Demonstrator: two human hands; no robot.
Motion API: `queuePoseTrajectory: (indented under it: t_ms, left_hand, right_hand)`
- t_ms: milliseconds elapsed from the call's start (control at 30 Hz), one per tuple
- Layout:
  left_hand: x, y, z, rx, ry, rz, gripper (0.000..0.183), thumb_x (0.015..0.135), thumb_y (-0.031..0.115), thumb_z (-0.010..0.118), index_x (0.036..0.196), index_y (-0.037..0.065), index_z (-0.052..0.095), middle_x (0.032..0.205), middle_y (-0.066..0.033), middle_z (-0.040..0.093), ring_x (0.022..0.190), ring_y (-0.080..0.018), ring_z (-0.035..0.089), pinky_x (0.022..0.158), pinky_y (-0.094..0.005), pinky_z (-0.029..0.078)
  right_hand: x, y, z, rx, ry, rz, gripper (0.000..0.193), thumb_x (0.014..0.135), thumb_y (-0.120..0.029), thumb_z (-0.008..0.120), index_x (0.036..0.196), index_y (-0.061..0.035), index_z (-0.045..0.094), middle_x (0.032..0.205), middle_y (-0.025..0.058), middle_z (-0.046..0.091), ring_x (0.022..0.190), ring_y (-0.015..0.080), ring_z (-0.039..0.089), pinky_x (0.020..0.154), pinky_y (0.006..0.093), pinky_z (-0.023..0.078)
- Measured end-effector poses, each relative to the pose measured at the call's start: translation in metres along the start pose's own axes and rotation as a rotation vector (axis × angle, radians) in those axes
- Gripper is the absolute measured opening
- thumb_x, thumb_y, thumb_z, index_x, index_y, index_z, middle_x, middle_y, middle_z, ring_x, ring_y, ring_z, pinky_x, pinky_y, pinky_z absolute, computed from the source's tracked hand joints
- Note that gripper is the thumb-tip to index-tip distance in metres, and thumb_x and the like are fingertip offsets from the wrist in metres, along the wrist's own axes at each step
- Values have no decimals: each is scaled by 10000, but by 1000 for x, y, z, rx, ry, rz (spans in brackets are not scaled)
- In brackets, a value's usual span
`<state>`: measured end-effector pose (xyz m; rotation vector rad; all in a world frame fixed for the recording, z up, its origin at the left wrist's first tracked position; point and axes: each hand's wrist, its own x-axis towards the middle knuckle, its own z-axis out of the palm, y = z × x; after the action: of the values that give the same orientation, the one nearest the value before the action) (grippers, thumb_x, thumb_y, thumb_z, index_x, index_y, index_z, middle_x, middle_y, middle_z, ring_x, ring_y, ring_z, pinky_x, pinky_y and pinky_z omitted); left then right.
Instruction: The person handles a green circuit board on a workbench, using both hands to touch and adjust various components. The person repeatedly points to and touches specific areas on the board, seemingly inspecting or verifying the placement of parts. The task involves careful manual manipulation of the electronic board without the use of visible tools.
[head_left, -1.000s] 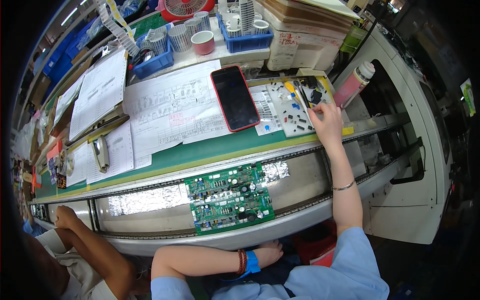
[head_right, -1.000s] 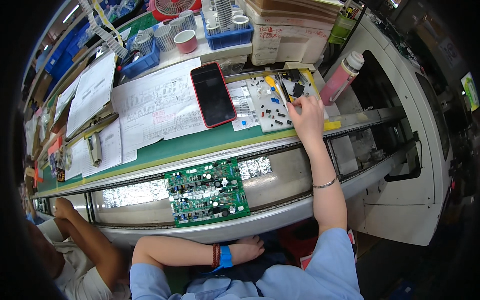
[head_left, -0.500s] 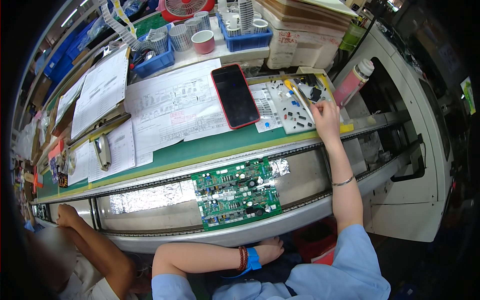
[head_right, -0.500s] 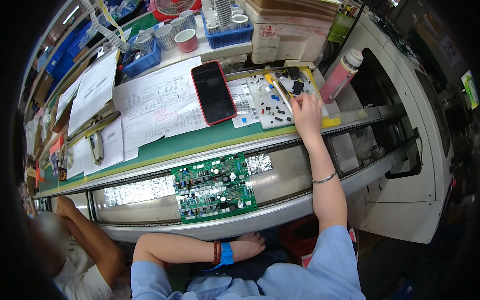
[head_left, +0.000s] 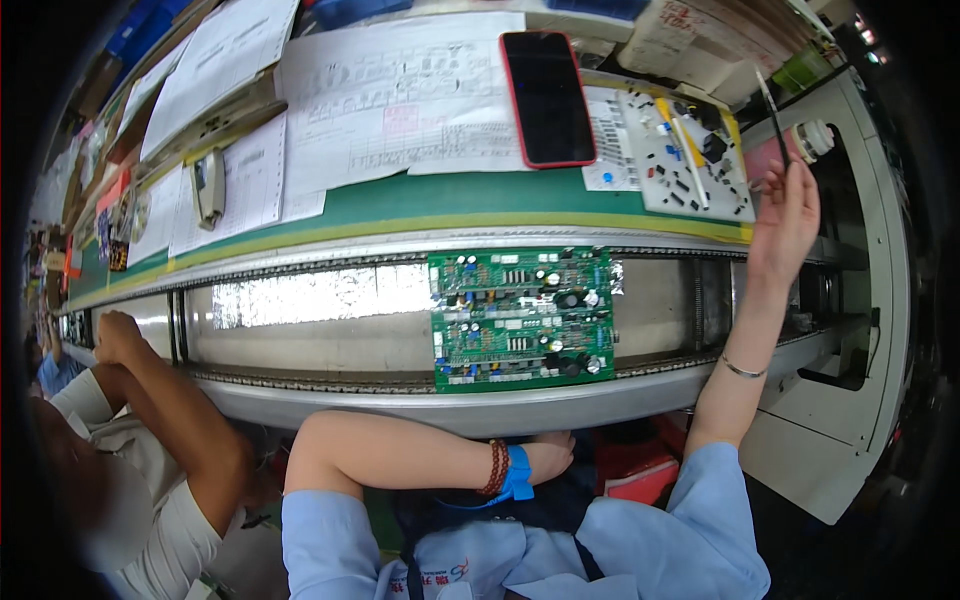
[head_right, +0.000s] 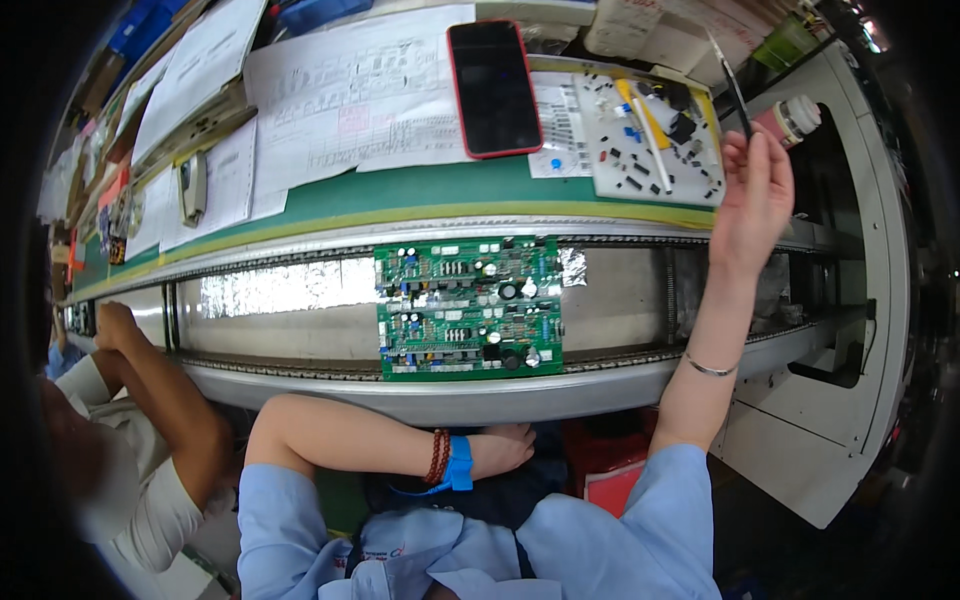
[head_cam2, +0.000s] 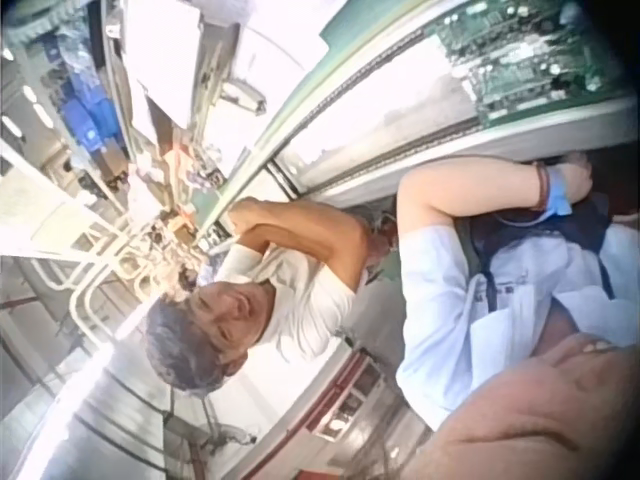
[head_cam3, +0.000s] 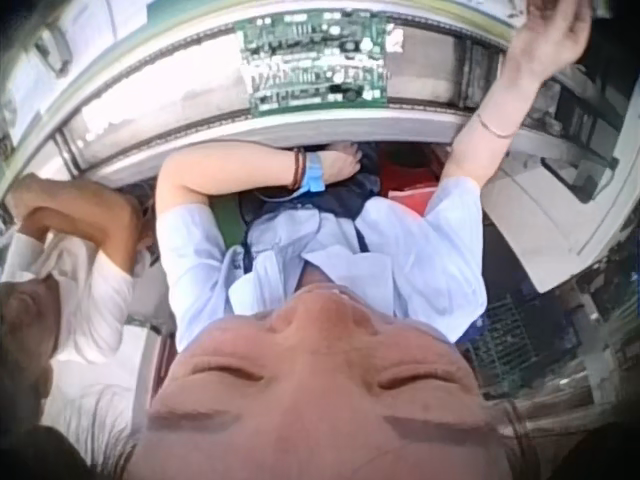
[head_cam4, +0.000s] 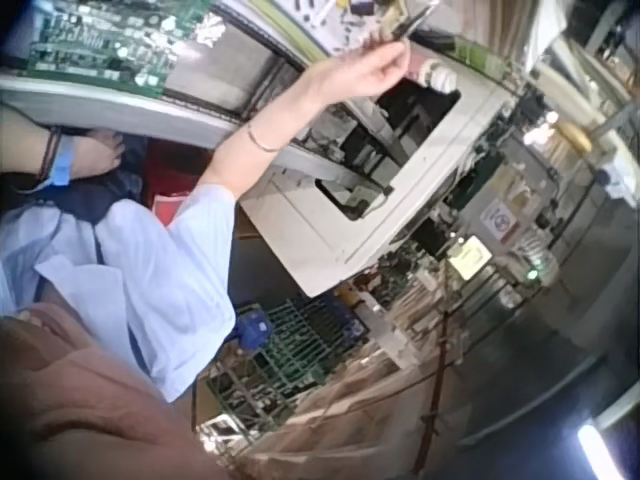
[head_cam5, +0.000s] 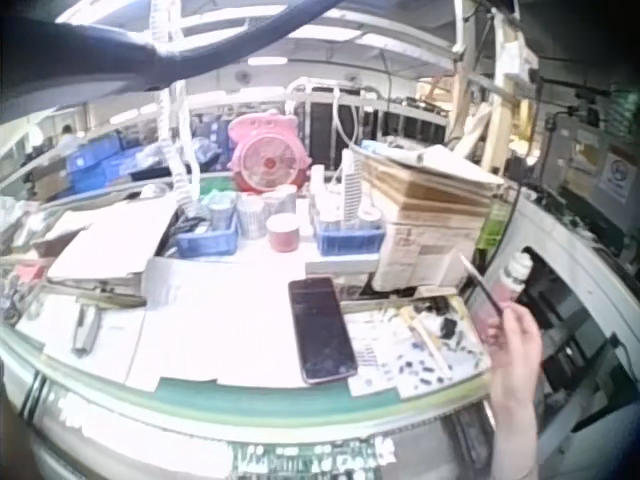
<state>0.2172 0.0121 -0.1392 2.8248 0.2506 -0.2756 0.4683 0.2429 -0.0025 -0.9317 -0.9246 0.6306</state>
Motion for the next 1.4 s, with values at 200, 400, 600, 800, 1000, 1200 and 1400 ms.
queuePoseTrajectory:
  t_ms: [200, 400, 600, 800, 1000, 1200, 1400]
  left_hand:
    - [3, 2, 3, 52, 1, 16, 212, 802, 186, 530, 902, 67, 674, 982, -98, 609, 975, -281, 542, 880, -468, 414]
    - [6, 5, 5, 24, 6, 24, 213, 799, 186, 533, 904, 68, 676, 984, -99, 610, 976, -282, 542, 880, -471, 413]
    - [5, 8, 7, 7, 3, 34, 215, 796, 185, 535, 905, 69, 679, 986, -99, 611, 978, -284, 542, 880, -475, 413]
    - [5, 11, 8, 10, 1, 34, 217, 793, 184, 537, 907, 70, 682, 988, -100, 613, 980, -286, 543, 881, -478, 413]
    - [7, 10, 12, 30, -8, 34, 219, 790, 184, 539, 909, 71, 685, 990, -100, 614, 981, -288, 543, 881, -481, 413]
    - [7, 14, 17, 54, -24, 23, 221, 788, 183, 541, 910, 72, 688, 991, -100, 615, 983, -289, 543, 881, -484, 412]
    - [10, 14, 19, 56, -20, 18, 223, 785, 182, 543, 912, 73, 690, 993, -101, 616, 985, -291, 544, 881, -488, 412]
  right_hand:
    - [-26, -17, 14, 233, -337, 22, 207, 912, -102, 563, 1074, 27, 559, 816, 32, 558, 777, 97, 506, 783, 252, 427]
    - [-57, -11, 44, 123, -585, -29, 126, 918, -102, 539, 1009, -15, 538, 925, 119, 542, 756, 136, 510, 755, 267, 421]
    - [-96, -26, 64, -112, -740, -43, 124, 932, -121, 510, 990, -19, 470, 931, 185, 625, 698, 179, 561, 680, 298, 454]
    - [-94, -23, 66, -168, -748, -409, 135, 953, -168, 460, 986, -59, 386, 816, 149, 635, 678, 238, 597, 658, 360, 490]
    - [-97, -30, 67, -243, -808, -480, 113, 923, -128, 511, 966, -57, 435, 847, 161, 648, 712, 273, 640, 639, 367, 522]
    - [-105, -35, 73, -239, -956, -443, 129, 872, -94, 536, 958, -64, 444, 874, 172, 642, 750, 306, 670, 596, 356, 562]
    - [-108, -42, 71, -96, -1101, -253, 173, 951, -227, 467, 1020, -97, 377, 873, 190, 609, 744, 316, 655, 630, 368, 560]
